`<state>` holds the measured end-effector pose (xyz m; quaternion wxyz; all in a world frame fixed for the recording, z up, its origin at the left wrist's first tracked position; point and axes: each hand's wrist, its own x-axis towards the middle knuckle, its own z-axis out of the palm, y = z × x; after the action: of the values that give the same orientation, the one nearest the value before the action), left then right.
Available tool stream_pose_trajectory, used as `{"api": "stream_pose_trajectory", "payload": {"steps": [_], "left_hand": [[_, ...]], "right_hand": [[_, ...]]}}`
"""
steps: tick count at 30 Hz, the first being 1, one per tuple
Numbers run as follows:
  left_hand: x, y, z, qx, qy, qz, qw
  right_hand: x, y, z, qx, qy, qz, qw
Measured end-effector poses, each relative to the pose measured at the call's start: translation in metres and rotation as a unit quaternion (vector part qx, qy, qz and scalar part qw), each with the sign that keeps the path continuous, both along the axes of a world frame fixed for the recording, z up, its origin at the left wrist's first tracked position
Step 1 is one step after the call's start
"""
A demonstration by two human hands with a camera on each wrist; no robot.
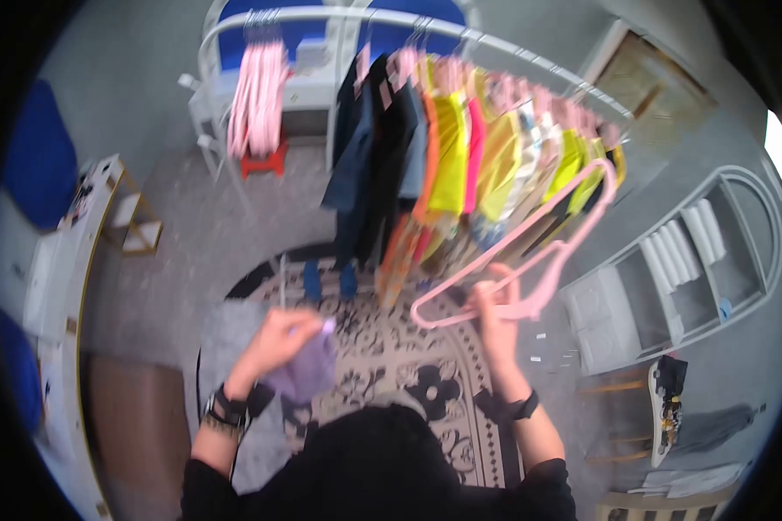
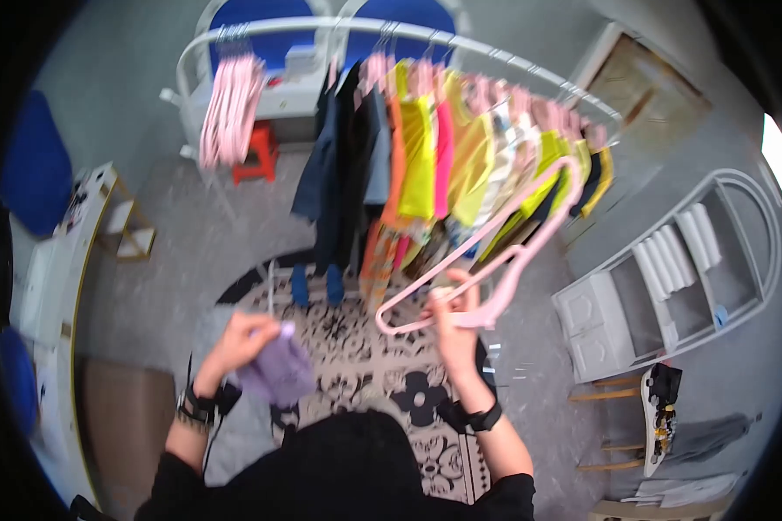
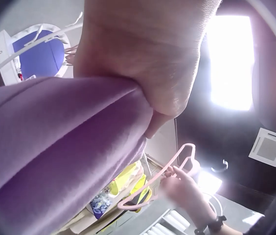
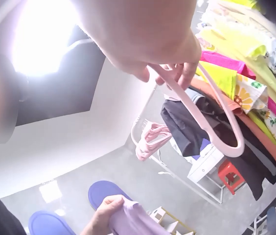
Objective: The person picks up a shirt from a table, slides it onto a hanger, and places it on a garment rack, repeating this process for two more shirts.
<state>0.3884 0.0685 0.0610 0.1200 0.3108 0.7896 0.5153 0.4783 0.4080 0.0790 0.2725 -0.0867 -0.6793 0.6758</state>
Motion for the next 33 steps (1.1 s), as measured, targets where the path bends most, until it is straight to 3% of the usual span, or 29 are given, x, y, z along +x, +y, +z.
{"api": "stream_pose_trajectory", "payload": {"steps": [4,6,8,10,16,24,33], "left_hand": [[-0.008,0.017,0.017,0.028,0.081,-0.006,0.996],[-0.008,0.021,0.025,-0.006,0.114,-0.011,0.993],[-0.007,0.025,0.032,-0.026,0.122,-0.013,0.992],[-0.003,0.031,0.035,-0.042,0.176,-0.012,0.983],[0.029,0.062,0.048,-0.068,0.172,0.005,0.983],[0.078,0.102,0.077,-0.172,0.231,-0.042,0.957],[0.117,0.094,0.084,-0.175,0.248,0.022,0.953]], "right_hand": [[0.052,0.021,-0.007,0.05,-0.091,0.083,0.991],[0.074,0.042,-0.043,0.056,-0.107,0.085,0.989],[0.094,0.041,-0.043,0.057,-0.131,0.098,0.985],[0.116,0.045,-0.051,0.122,-0.275,0.102,0.948],[0.147,0.072,-0.09,0.061,-0.299,0.174,0.936],[0.146,0.092,-0.127,0.036,-0.229,0.239,0.943],[0.17,0.087,-0.151,-0.04,-0.23,0.299,0.925]]}}
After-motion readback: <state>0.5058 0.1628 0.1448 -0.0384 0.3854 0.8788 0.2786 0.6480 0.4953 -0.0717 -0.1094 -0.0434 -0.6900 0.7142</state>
